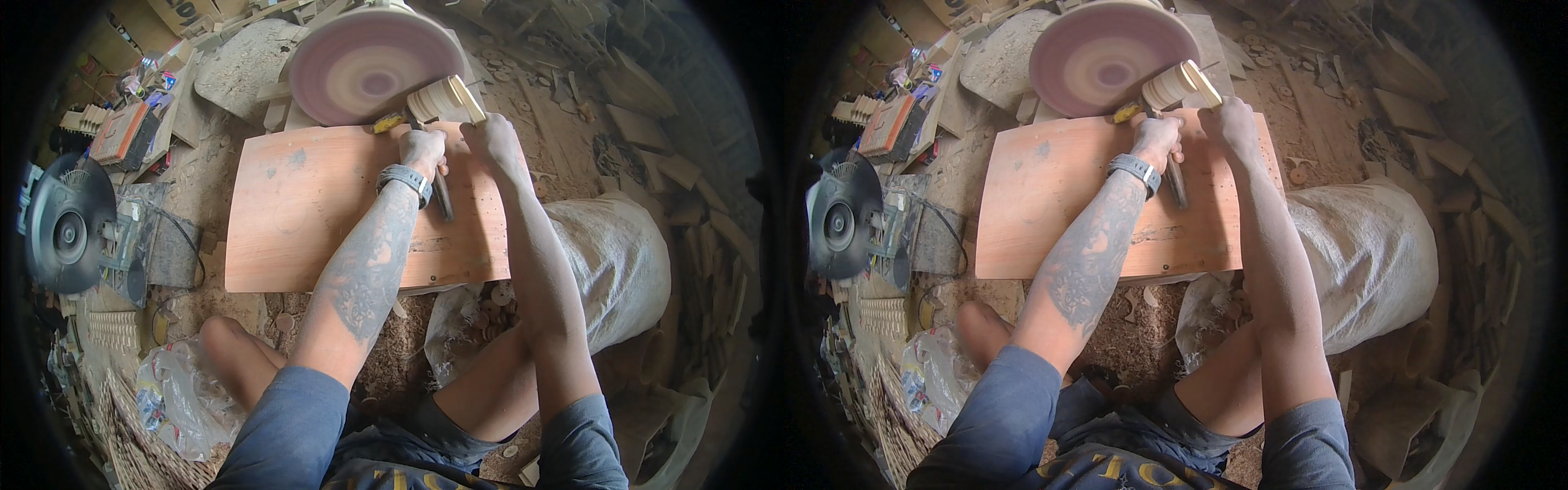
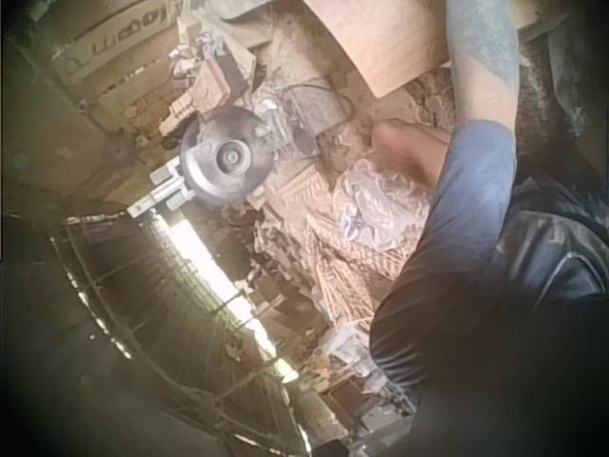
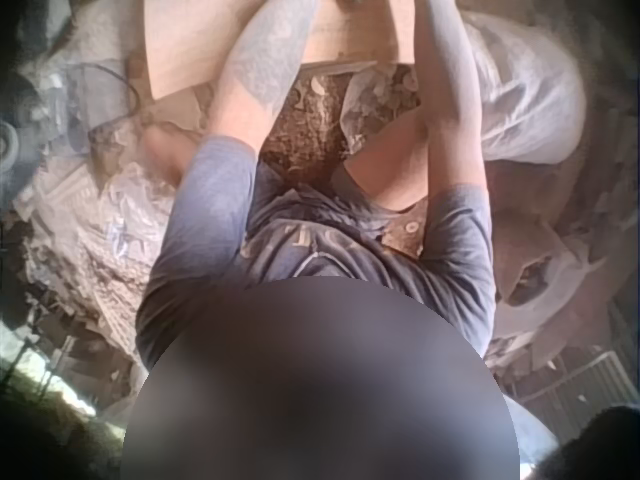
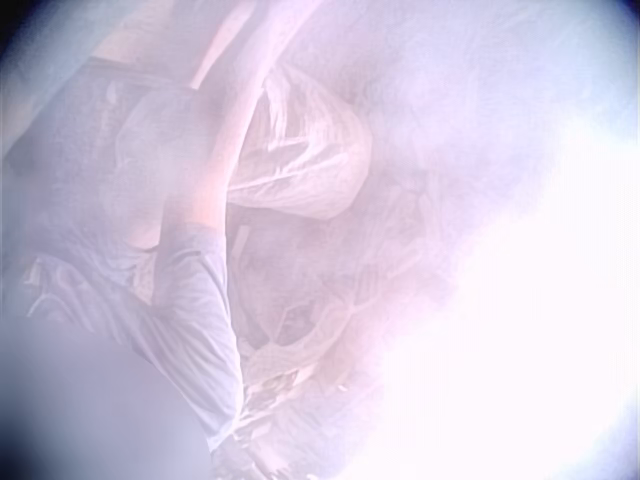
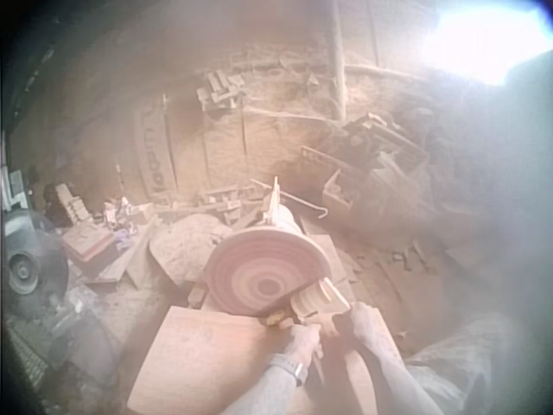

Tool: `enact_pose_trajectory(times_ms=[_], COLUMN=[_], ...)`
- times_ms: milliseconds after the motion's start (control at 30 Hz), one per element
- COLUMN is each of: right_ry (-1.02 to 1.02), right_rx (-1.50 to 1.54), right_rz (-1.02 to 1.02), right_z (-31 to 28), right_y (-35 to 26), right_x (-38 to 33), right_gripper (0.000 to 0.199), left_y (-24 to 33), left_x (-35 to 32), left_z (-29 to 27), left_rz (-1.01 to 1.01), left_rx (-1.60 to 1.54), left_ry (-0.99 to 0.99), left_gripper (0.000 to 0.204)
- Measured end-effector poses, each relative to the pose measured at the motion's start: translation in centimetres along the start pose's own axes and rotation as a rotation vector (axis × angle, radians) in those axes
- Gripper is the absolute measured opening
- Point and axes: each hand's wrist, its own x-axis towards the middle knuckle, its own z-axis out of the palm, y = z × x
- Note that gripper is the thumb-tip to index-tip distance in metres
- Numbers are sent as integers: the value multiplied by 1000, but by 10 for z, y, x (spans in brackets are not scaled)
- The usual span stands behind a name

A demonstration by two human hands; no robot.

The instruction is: The person uses a handheld grinding wheel to smooth the edges of small wooden discs. They hold the discs with a clamp, rotate them against the spinning wheel, and then place the finished pieces into a sack.

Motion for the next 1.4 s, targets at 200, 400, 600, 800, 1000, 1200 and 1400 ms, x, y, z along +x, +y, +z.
enact_pose_trajectory(times_ms=[200,400,600,800,1000,1200,1400], right_ry=[22,6,38,23,19,42,5], right_rx=[-20,-20,-22,-30,-20,11,-67], right_rz=[-31,-43,-49,-48,-49,-190,-89], right_z=[-2,-2,3,3,3,1,-9], right_y=[-3,0,3,4,5,14,-10], right_x=[-2,-1,1,2,2,3,-9], right_gripper=[29,29,28,28,29,30,27], left_y=[1,0,-1,-1,0,-6,2], left_x=[-1,1,3,3,1,9,-13], left_z=[0,0,1,0,0,0,-9], left_rz=[-2,-2,1,-8,-6,5,33], left_rx=[-8,3,6,3,-14,4,98], left_ry=[2,-8,5,-1,-7,-9,21], left_gripper=[10,12,12,12,11,12,19])
